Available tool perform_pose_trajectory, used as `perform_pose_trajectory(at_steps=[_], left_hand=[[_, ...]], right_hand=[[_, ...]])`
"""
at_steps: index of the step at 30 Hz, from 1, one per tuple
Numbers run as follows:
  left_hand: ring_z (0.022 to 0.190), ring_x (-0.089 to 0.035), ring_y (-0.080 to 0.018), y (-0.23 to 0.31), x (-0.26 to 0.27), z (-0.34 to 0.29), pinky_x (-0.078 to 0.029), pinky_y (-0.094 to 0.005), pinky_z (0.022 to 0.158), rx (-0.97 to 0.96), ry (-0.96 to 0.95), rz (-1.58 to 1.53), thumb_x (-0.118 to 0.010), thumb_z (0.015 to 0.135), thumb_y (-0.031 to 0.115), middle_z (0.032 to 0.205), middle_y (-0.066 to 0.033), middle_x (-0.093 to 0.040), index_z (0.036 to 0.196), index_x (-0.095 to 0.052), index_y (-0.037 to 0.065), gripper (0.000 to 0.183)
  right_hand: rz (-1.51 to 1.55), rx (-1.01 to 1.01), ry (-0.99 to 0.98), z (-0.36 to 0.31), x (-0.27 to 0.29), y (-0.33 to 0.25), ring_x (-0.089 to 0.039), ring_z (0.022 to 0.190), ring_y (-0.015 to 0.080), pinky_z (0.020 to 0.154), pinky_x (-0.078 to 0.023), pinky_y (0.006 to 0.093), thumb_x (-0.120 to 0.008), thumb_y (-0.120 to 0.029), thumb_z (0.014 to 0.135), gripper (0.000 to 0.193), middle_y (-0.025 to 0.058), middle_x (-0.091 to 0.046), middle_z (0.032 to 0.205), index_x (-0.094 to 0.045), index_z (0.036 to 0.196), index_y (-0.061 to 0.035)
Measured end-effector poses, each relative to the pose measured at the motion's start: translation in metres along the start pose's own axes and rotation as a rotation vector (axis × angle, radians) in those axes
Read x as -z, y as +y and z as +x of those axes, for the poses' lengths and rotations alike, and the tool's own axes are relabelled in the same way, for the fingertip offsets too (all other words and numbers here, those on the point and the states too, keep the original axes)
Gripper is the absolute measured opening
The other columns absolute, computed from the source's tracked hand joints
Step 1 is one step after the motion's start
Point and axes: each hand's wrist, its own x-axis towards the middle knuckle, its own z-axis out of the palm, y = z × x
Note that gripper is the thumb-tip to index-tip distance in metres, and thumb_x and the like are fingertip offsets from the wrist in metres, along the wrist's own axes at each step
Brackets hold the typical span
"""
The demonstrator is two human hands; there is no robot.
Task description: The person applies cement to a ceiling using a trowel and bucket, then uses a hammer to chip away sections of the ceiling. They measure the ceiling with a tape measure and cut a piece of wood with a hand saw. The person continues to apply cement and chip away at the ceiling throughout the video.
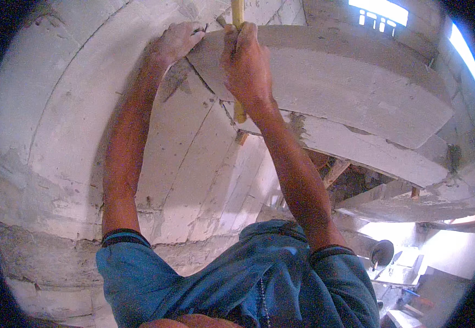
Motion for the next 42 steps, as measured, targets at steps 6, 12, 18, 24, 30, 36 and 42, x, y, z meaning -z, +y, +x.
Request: perform_pose_trajectory(at_steps=[6, 12, 18, 24, 30, 36, 42], left_hand=[[0.106, -0.066, -0.0251, 0.025, 0.074, -0.059, -0.049, -0.0356, 0.094, 0.216, 0.324, -0.434, -0.052, 0.096, 0.033, 0.114, -0.0135, -0.069, 0.118, -0.064, 0.001, 0.041], [0.107, -0.064, -0.0274, 0.076, 0.052, -0.142, -0.053, -0.0378, 0.092, 0.319, 1.264, -0.882, -0.053, 0.1, 0.025, 0.113, -0.0209, -0.066, 0.124, -0.055, -0.008, 0.041], [0.111, -0.06, -0.0345, 0.083, 0.011, -0.208, -0.05, -0.0411, 0.097, 0.362, 1.333, -0.7, -0.049, 0.099, 0.017, 0.123, -0.0293, -0.058, 0.129, -0.046, -0.011, 0.041], [0.108, -0.061, -0.0366, 0.079, -0.01, -0.24, -0.053, -0.0441, 0.093, 0.241, 1.369, -0.575, -0.041, 0.101, 0.01, 0.121, -0.0309, -0.055, 0.132, -0.039, -0.013, 0.039], [0.109, -0.06, -0.0375, 0.065, -0.023, -0.247, -0.055, -0.0441, 0.09, 0.103, 1.327, -0.467, -0.038, 0.101, 0.009, 0.127, -0.0332, -0.048, 0.133, -0.033, -0.013, 0.04], [0.111, -0.058, -0.0394, 0.058, -0.023, -0.251, -0.056, -0.0442, 0.091, 0.083, 1.35, -0.386, -0.037, 0.1, 0.006, 0.127, -0.0323, -0.047, 0.134, -0.031, -0.012, 0.04], [0.107, -0.059, -0.0397, 0.061, -0.032, -0.247, -0.056, -0.0446, 0.092, 0.006, 1.394, -0.457, -0.04, 0.098, 0.006, 0.127, -0.0317, -0.043, 0.135, -0.033, -0.008, 0.041]], right_hand=[[-0.042, 0.113, -0.187, -0.005, -0.01, 0.026, -0.063, 0.055, 0.0296, 0.047, -0.048, 0.0414, -0.05, -0.033, 0.1, 0.03, 0.0132, -0.056, 0.063, -0.05, 0.102, -0.0035], [-0.258, 0.412, 0.133, 0.006, -0.015, 0.044, -0.06, 0.05, 0.0233, 0.044, -0.047, 0.0373, -0.053, -0.023, 0.097, 0.023, 0.0102, -0.055, 0.063, -0.052, 0.108, -0.0036], [0.123, -0.108, -0.183, -0.01, 0.004, -0.012, -0.053, 0.045, 0.014, 0.043, -0.046, 0.0313, -0.052, -0.024, 0.099, 0.017, 0.0031, -0.048, 0.059, -0.05, 0.107, -0.0087], [0.169, 0.296, -0.197, 0.0, -0.03, 0.065, -0.053, 0.046, 0.0117, 0.042, -0.045, 0.0275, -0.051, -0.023, 0.099, 0.015, -0.0005, -0.051, 0.063, -0.051, 0.108, -0.011], [0.199, -0.151, -0.069, -0.014, -0.017, -0.008, -0.055, 0.05, 0.0108, 0.043, -0.045, 0.0262, -0.056, -0.025, 0.095, 0.022, 0.0013, -0.054, 0.074, -0.055, 0.11, -0.0082], [0.159, -0.045, -0.389, -0.005, -0.019, 0.01, -0.053, 0.045, 0.0135, 0.036, -0.042, 0.0272, -0.055, -0.023, 0.095, 0.024, 0.0035, -0.053, 0.072, -0.055, 0.109, -0.0034], [-0.191, 0.23, -0.225, 0.004, -0.022, 0.041, -0.053, 0.048, 0.0129, 0.037, -0.041, 0.0267, -0.057, -0.018, 0.092, 0.017, 0.002, -0.054, 0.073, -0.057, 0.104, -0.005]])
